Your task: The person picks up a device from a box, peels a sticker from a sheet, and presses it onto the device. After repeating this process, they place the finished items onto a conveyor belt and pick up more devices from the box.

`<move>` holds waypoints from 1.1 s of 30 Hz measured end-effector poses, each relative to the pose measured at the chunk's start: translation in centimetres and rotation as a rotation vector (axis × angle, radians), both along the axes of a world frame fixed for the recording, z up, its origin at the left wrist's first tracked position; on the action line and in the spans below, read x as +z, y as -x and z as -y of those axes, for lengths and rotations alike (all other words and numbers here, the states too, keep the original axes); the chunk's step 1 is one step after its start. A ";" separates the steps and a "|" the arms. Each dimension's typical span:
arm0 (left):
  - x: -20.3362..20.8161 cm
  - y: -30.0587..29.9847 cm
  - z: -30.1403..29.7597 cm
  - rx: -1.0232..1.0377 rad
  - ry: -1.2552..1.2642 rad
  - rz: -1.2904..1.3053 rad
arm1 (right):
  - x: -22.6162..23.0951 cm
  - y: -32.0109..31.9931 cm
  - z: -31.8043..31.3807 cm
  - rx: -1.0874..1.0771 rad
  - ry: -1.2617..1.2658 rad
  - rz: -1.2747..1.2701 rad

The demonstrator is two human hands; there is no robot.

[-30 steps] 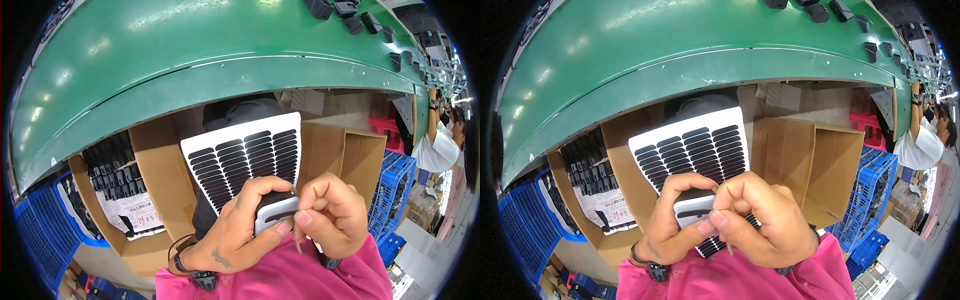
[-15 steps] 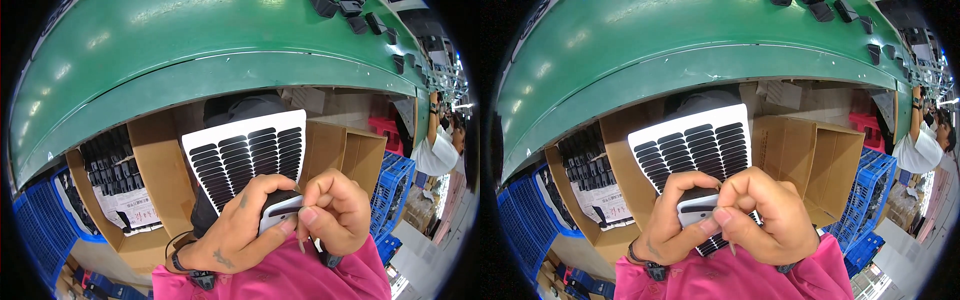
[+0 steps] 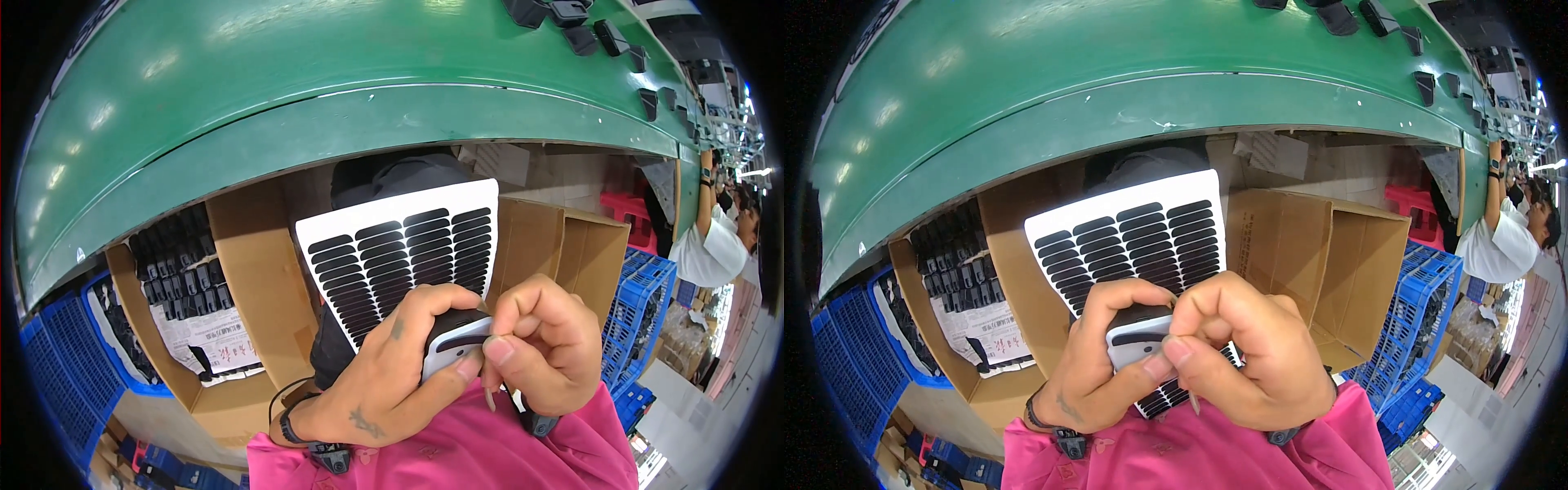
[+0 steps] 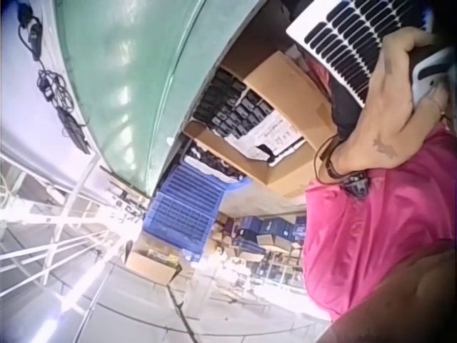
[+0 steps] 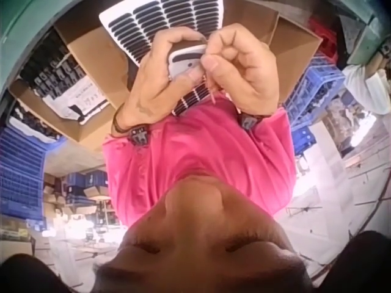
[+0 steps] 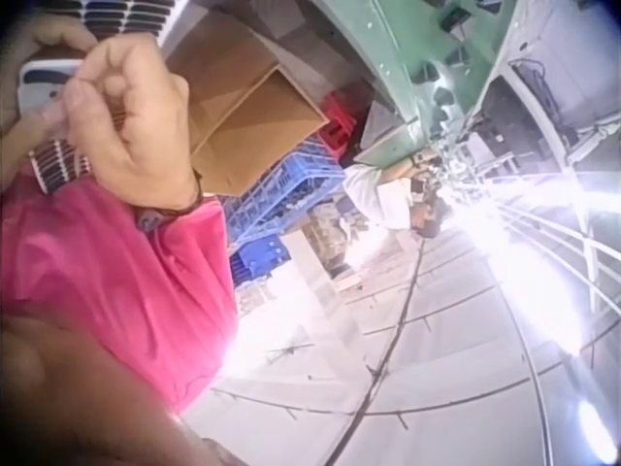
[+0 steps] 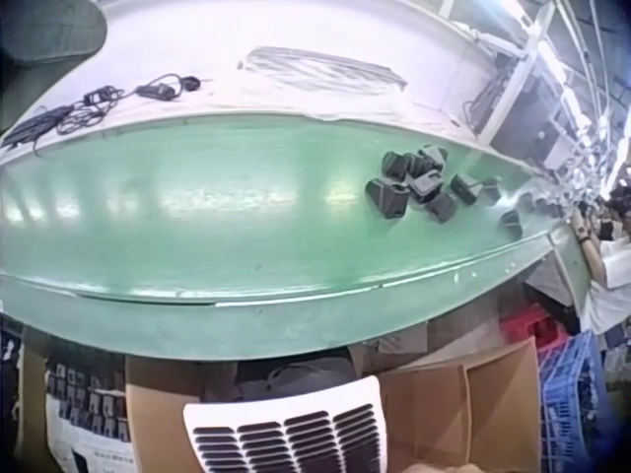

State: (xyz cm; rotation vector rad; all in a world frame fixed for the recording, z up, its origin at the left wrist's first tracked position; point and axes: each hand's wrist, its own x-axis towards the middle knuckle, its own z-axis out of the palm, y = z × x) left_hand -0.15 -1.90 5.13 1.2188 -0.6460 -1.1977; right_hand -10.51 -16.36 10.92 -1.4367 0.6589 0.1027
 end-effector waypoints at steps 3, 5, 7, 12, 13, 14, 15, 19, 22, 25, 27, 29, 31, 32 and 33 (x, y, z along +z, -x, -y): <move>0.0 0.0 0.0 0.003 -0.023 0.011 | -0.5 0.2 -0.1 -0.004 0.024 0.042; 0.1 0.0 0.0 0.012 -0.021 0.039 | -0.6 0.1 -0.3 0.017 0.095 0.053; 0.2 0.1 0.0 0.024 -0.022 0.069 | -0.6 0.0 -0.3 0.028 0.130 0.060; -0.1 0.3 0.1 0.055 -0.013 0.094 | -1.0 0.1 -0.7 0.004 0.189 0.056; -0.2 0.4 0.1 0.055 -0.013 0.094 | -1.1 0.1 -0.7 -0.003 0.189 0.056; -0.2 0.5 0.1 0.067 -0.017 0.100 | -1.1 0.1 -0.7 -0.011 0.189 0.056; -0.2 0.5 0.2 0.079 -0.021 0.107 | -1.1 0.0 -0.8 -0.011 0.189 0.056; -0.3 0.6 0.4 0.117 0.037 0.229 | -1.1 0.0 -1.0 -0.045 0.238 0.039; -0.5 0.7 0.6 0.114 0.037 0.243 | -1.3 -0.4 -1.1 -0.064 0.304 0.024; -1.3 0.8 0.5 0.196 0.033 0.420 | -2.2 -0.8 -0.4 -0.073 0.412 -0.059; -1.6 0.6 -0.1 0.185 -0.109 -0.108 | -2.5 -0.8 0.7 -0.102 0.430 -0.156; -1.3 0.4 -0.2 0.206 -0.080 -0.241 | -3.5 0.0 0.7 -0.253 0.251 -0.054; -0.9 0.0 -0.2 0.183 -0.082 -0.475 | -3.1 0.9 0.9 -0.140 0.209 -0.084; -1.1 0.0 -0.2 0.165 -0.057 -0.446 | -2.9 1.2 1.0 -0.038 0.175 -0.116; -1.1 0.0 -0.1 0.161 -0.054 -0.445 | -3.0 1.1 1.0 -0.041 0.178 -0.116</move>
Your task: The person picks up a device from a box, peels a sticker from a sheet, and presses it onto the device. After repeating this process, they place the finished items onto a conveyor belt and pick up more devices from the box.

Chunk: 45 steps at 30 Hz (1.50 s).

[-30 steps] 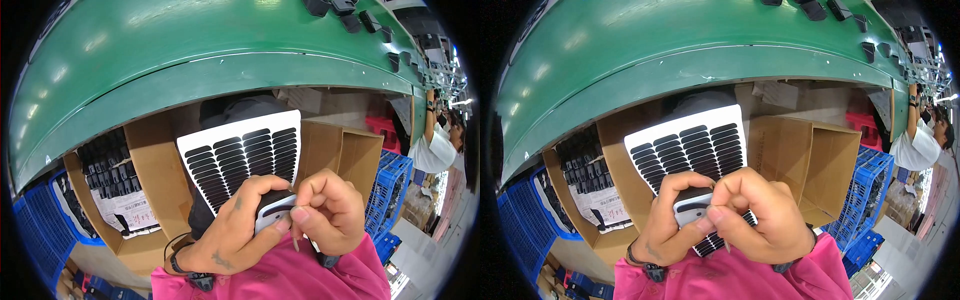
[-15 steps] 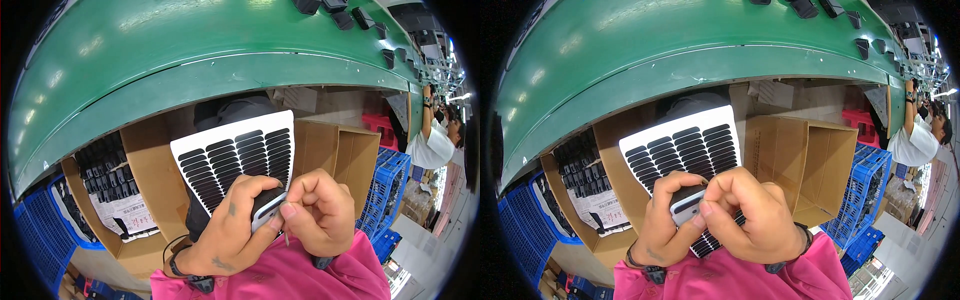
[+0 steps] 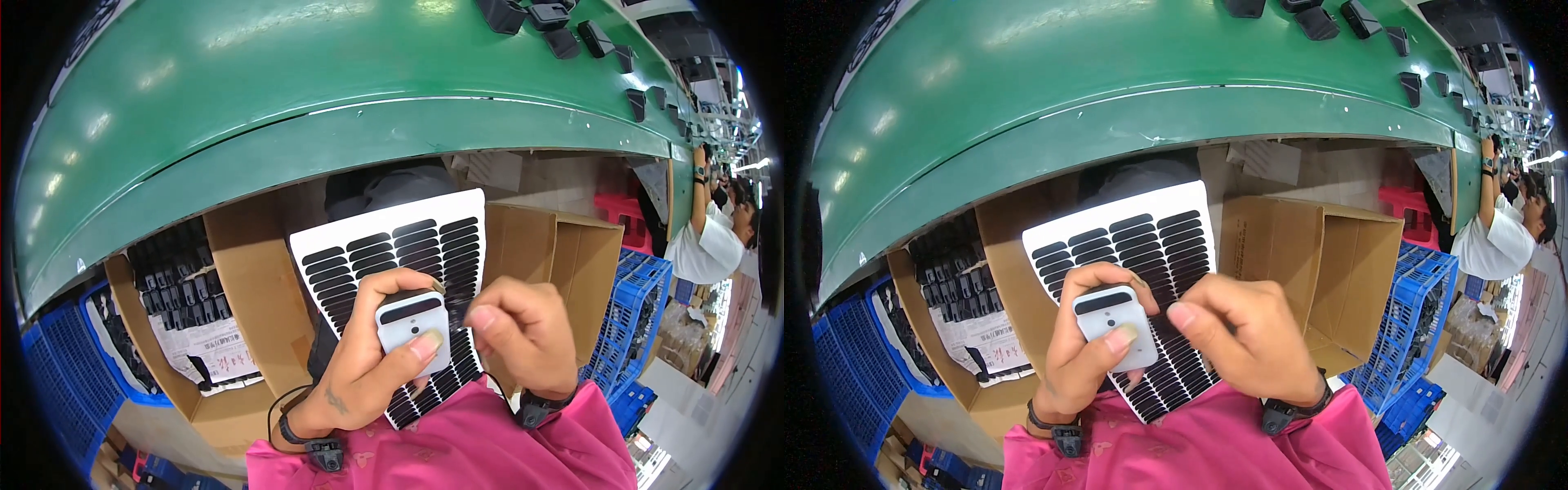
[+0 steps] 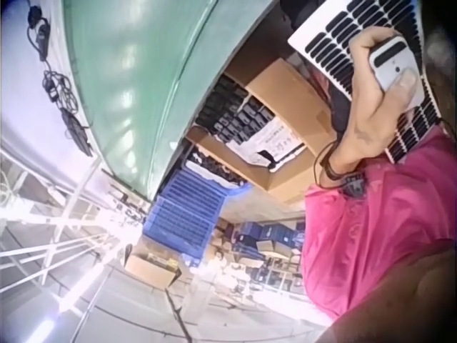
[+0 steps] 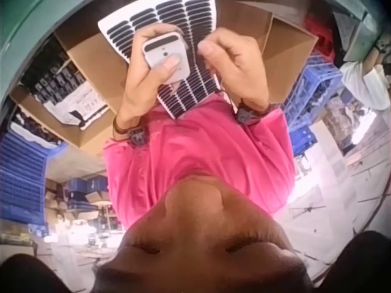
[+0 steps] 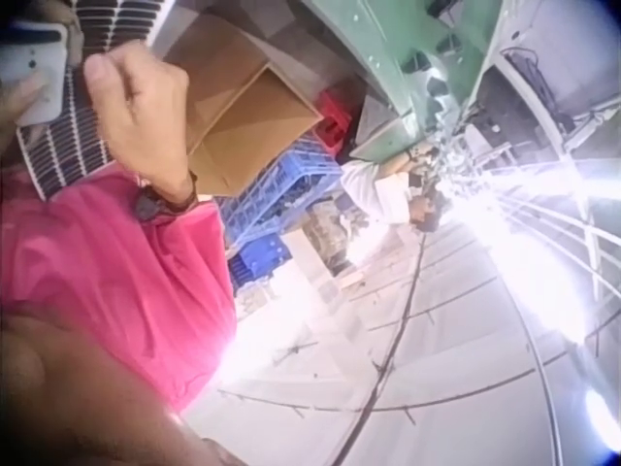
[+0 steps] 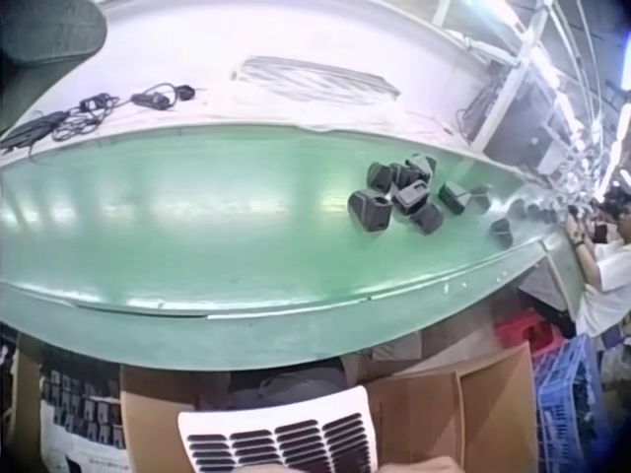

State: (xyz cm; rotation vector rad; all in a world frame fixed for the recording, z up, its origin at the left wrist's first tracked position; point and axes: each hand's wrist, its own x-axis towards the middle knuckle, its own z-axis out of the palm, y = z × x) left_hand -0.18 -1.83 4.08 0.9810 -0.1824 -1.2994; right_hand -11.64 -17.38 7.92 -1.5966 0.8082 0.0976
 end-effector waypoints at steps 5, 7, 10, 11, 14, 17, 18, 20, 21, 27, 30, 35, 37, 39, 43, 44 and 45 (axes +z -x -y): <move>-0.2 0.4 0.3 0.059 0.053 -0.014 | -1.0 -0.6 -1.0 0.234 0.113 0.172; -1.2 0.8 0.3 0.112 0.106 0.011 | -1.1 -0.9 -1.3 0.258 0.107 0.148; -2.2 1.4 -0.1 0.195 0.206 0.048 | -1.4 -1.1 -2.0 0.228 0.165 0.198; -2.4 1.5 -0.2 0.224 0.246 0.059 | -1.6 -0.9 -1.9 0.232 0.167 0.201; -1.8 0.9 -1.1 0.121 0.300 0.032 | -1.9 0.0 -0.8 0.200 0.057 0.314; -1.0 0.4 -2.2 0.026 0.114 0.218 | -0.8 -0.2 0.6 0.323 0.046 0.253; -1.2 0.0 -2.6 -0.022 0.097 0.243 | -0.4 -0.6 0.8 0.329 0.044 0.256; -0.8 -0.7 -2.9 -0.066 0.106 0.304 | 0.0 -1.2 1.1 0.470 0.013 0.174; -0.7 -1.0 -3.0 -0.116 0.116 0.363 | 0.0 -1.4 0.9 0.475 0.013 0.176; -2.0 -1.2 -4.0 -0.003 0.106 0.700 | -0.2 -3.2 -0.7 0.386 0.140 0.193; -2.0 -0.6 -4.7 0.001 0.119 0.517 | 0.0 -3.4 -0.6 0.460 0.265 0.246; -2.3 -0.7 -4.2 -0.151 0.235 0.519 | -0.9 -4.4 -1.2 0.538 0.404 0.436; -2.7 -0.2 -4.4 -0.059 0.238 0.316 | -1.3 -5.0 -1.5 0.334 0.602 0.454; -3.5 0.0 -4.3 0.095 0.210 0.114 | -2.9 -5.5 -1.4 0.241 0.804 0.386; -4.2 0.2 -3.5 0.254 0.218 0.129 | -5.9 -6.0 -2.2 0.330 1.064 0.374; -4.0 0.1 -3.5 0.253 0.219 0.151 | -6.1 -5.9 -2.3 0.337 1.053 0.378; -3.8 0.0 -3.5 0.254 0.208 0.147 | -6.2 -5.7 -2.4 0.322 1.086 0.385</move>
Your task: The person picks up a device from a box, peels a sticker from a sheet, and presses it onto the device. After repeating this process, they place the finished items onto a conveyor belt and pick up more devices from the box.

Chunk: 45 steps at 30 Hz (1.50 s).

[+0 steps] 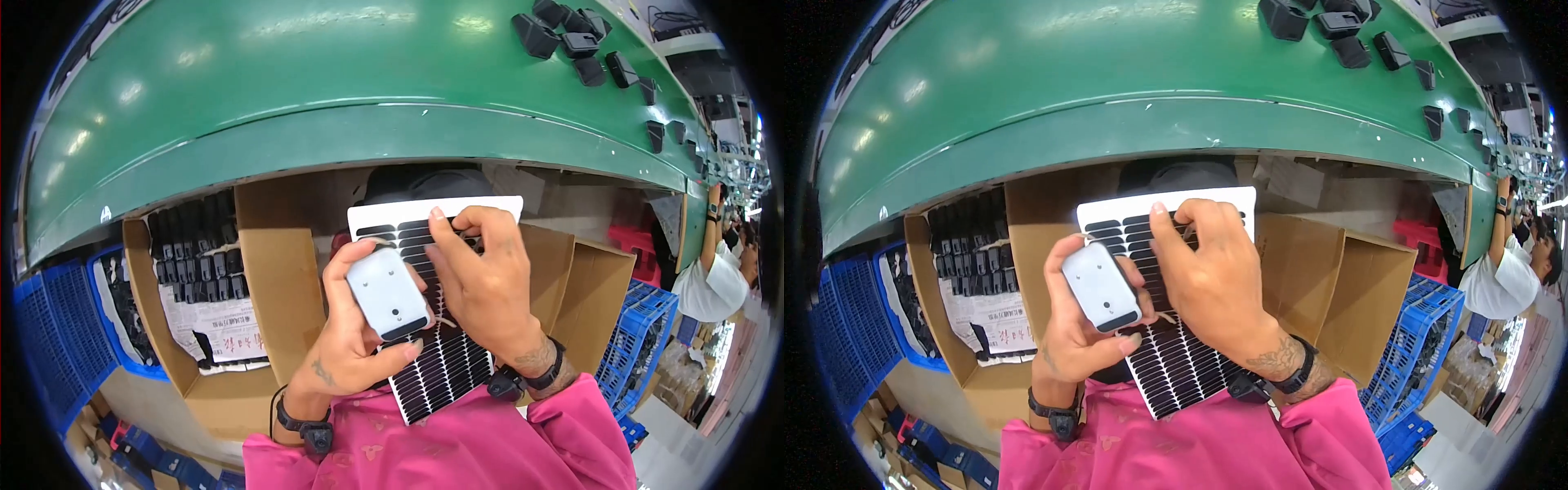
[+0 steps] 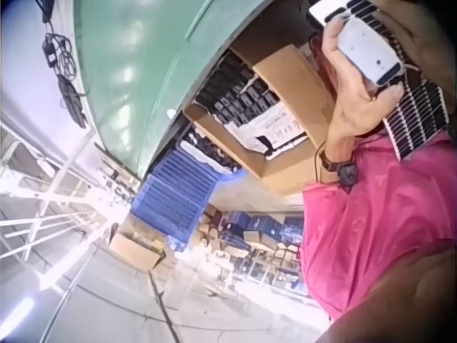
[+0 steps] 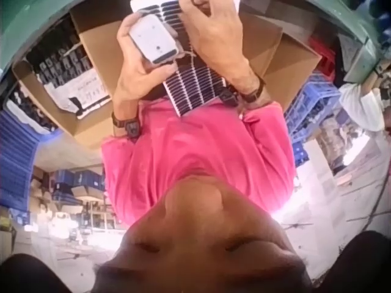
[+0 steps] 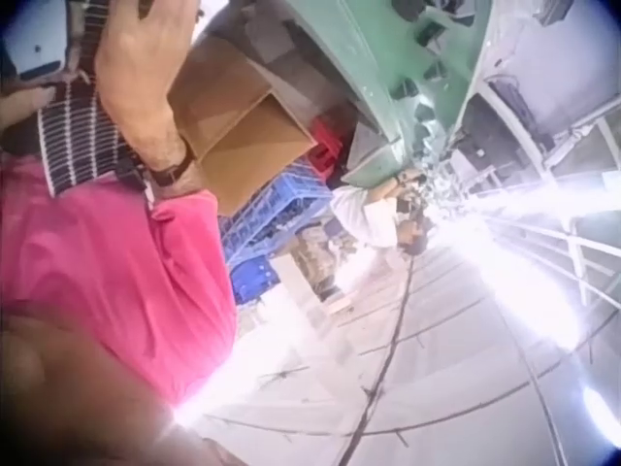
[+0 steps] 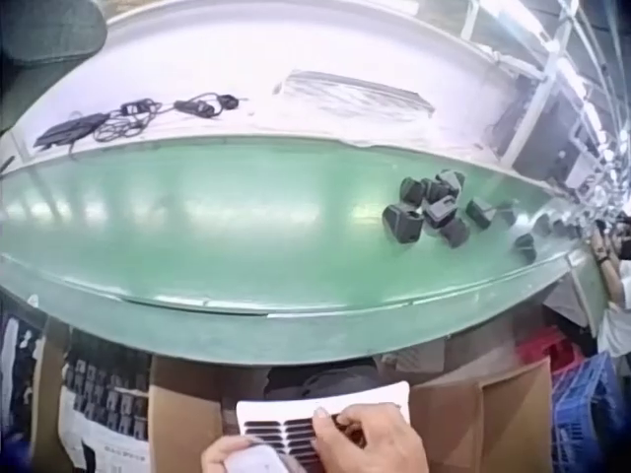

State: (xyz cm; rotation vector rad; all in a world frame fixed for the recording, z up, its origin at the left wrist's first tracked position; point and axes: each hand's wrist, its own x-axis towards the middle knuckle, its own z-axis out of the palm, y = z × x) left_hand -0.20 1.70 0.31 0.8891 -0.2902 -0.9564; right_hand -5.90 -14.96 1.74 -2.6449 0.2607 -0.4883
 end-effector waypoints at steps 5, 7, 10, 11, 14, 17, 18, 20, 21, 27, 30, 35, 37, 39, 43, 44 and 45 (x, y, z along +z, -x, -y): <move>0.0 -0.2 -0.2 -0.023 -0.018 0.025 | -0.9 0.3 0.0 0.014 0.047 0.065; 0.0 -0.2 0.0 -0.007 -0.024 0.023 | -0.9 0.0 -0.3 -0.023 -0.014 0.075; 0.0 -0.2 -0.2 -0.019 -0.038 0.071 | -0.7 -0.3 -0.4 -0.055 -0.088 0.080; 0.0 -0.2 -0.3 -0.024 -0.060 0.075 | -0.6 -0.2 -0.3 -0.049 -0.100 0.071; -0.1 -0.1 -0.2 -0.023 -0.062 0.078 | 0.2 0.4 0.2 -0.057 -0.325 0.016; 0.1 -0.1 -0.2 -0.048 -0.025 0.072 | 1.9 1.5 0.9 -0.142 -0.718 0.008; 0.1 -0.2 -0.2 -0.074 -0.014 0.066 | 2.8 1.7 1.2 -0.134 -0.844 -0.007; 0.2 -0.2 -0.8 -0.082 -0.050 0.172 | 5.2 1.8 0.5 -0.141 -1.068 -0.052; 0.1 -0.1 -0.9 -0.100 -0.073 0.272 | 6.2 1.9 0.3 -0.162 -1.282 -0.098; 0.6 -1.1 -0.5 -0.066 0.072 0.417 | 6.2 2.6 1.3 -0.123 -1.083 -0.192; 2.7 -1.8 0.1 -0.146 -0.092 0.702 | 5.9 2.8 1.5 -0.106 -1.056 -0.260; 2.2 -1.3 0.1 -0.237 -0.086 0.660 | 6.2 2.6 1.5 -0.134 -1.124 -0.270; 2.1 -0.9 0.2 -0.140 -0.086 0.418 | 6.2 2.4 1.0 -0.255 -1.110 -0.066; 1.9 -0.9 0.2 -0.120 -0.085 0.372 | 5.0 3.1 1.5 -0.253 -1.001 -0.006; 1.8 -0.6 0.6 -0.150 -0.038 0.288 | 5.4 2.8 1.4 -0.184 -0.875 -0.131; 1.9 -0.5 0.7 -0.150 -0.023 0.271 | 5.1 2.7 1.6 -0.127 -0.842 -0.116; 1.9 -0.4 0.6 -0.152 -0.014 0.274 | 5.0 2.7 1.8 -0.072 -0.808 -0.101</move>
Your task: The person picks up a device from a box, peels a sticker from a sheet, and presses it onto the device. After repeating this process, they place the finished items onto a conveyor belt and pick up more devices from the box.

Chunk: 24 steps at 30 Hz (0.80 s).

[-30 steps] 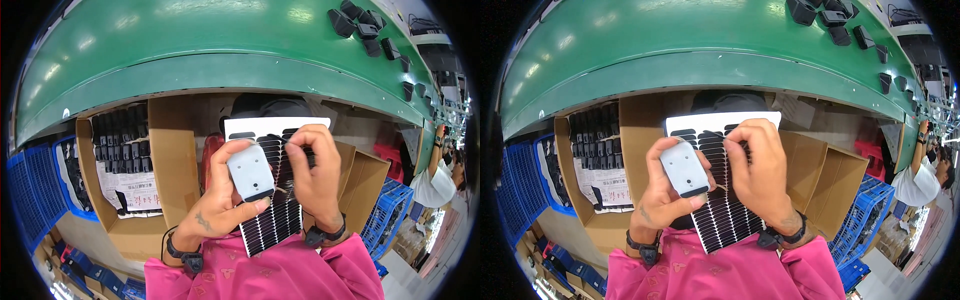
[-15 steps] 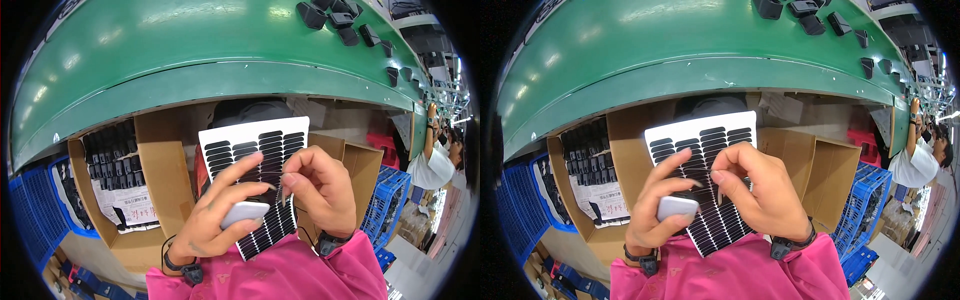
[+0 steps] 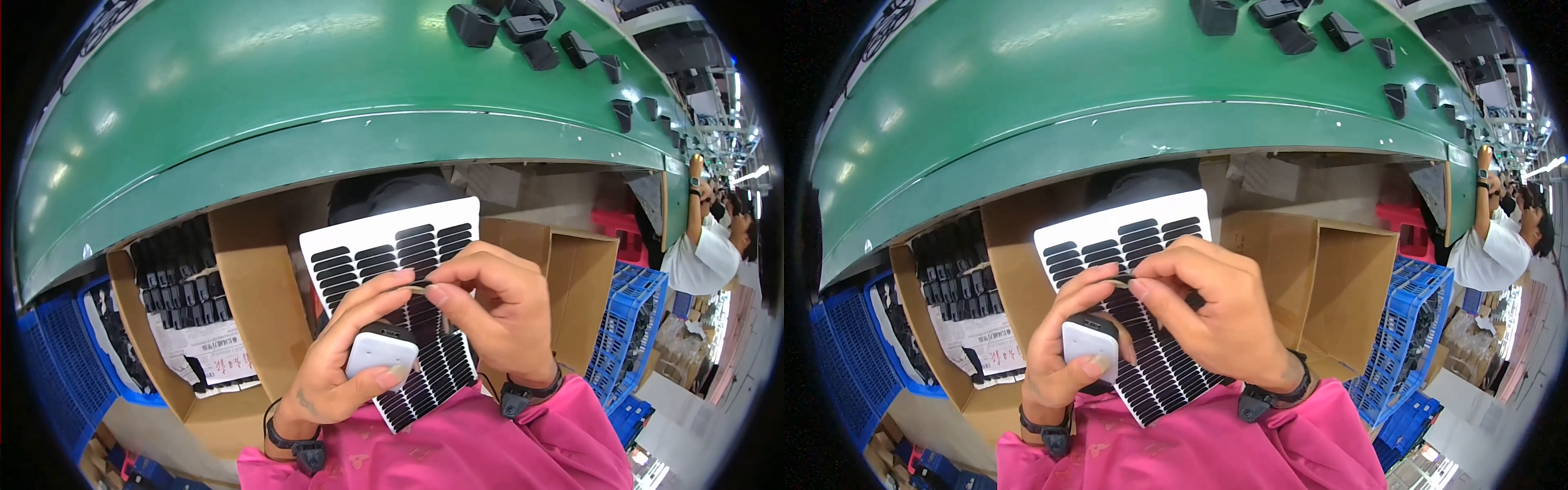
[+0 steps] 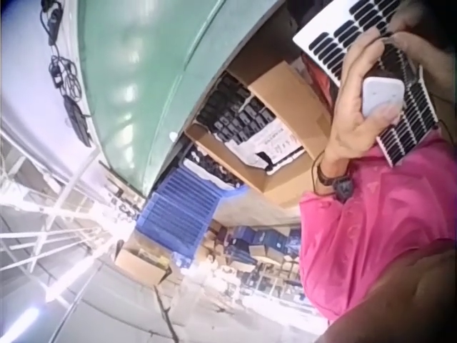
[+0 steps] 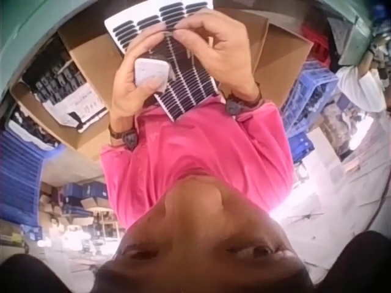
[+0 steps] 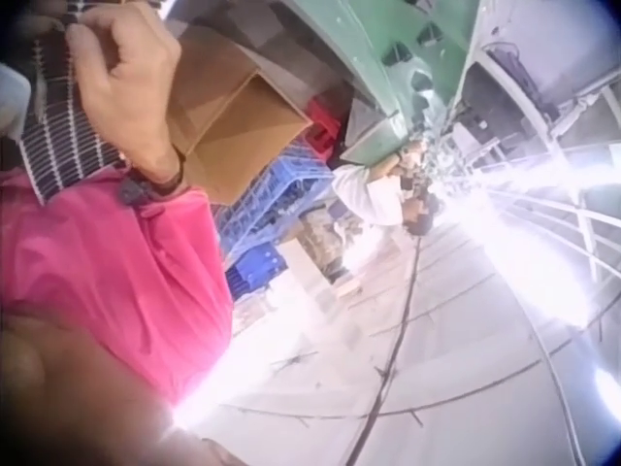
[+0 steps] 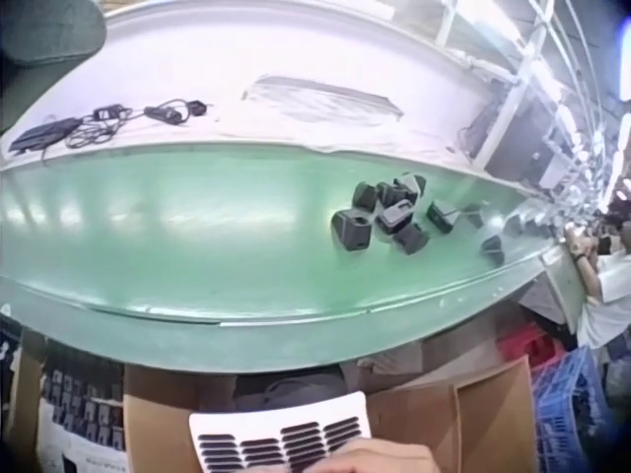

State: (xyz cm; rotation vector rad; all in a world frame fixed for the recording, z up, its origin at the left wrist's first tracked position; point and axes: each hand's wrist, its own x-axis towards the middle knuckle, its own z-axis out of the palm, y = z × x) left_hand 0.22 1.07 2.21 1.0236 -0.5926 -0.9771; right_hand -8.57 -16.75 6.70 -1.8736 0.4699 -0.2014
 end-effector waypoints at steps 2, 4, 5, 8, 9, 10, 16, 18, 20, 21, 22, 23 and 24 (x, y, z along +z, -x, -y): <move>0.0 0.1 -0.2 -0.004 -0.047 -0.006 | -0.3 -0.3 -0.2 -0.024 0.010 0.014; -0.1 0.4 0.1 0.004 -0.031 -0.035 | -0.6 -0.4 -0.1 0.002 0.080 0.045; 0.2 0.5 0.2 -0.008 -0.046 -0.076 | -0.6 -0.4 -0.1 -0.005 0.091 0.044; 0.0 -0.1 0.3 -0.056 -0.062 0.017 | -0.5 -0.2 0.4 0.004 0.118 0.043; 0.3 -0.2 0.2 -0.058 -0.058 0.130 | -0.5 -0.2 0.5 0.007 0.115 0.043; 0.5 -0.3 0.2 -0.059 -0.055 0.244 | -0.3 -0.1 0.5 -0.004 0.098 0.018; 1.7 1.4 0.9 0.239 -0.115 -0.158 | 0.9 1.0 1.1 -0.262 0.218 0.137; 1.5 1.1 0.3 0.161 -0.035 -0.360 | 1.4 1.4 0.9 -0.411 -0.010 0.214; 1.3 1.6 0.5 0.144 -0.143 -0.081 | 1.7 1.6 0.4 -0.242 -0.155 0.235; 2.0 1.7 0.8 0.094 -0.145 -0.126 | 1.8 1.6 0.0 -0.168 -0.207 0.216; 2.0 1.8 0.9 0.094 -0.148 -0.126 | 1.8 1.5 -0.5 -0.096 -0.259 0.196; 1.9 1.9 1.1 0.080 -0.135 -0.059 | 1.4 1.3 -0.6 -0.011 -0.242 0.231; 1.9 2.0 1.2 0.066 -0.122 0.007 | 1.3 1.3 -1.0 -0.030 -0.303 0.223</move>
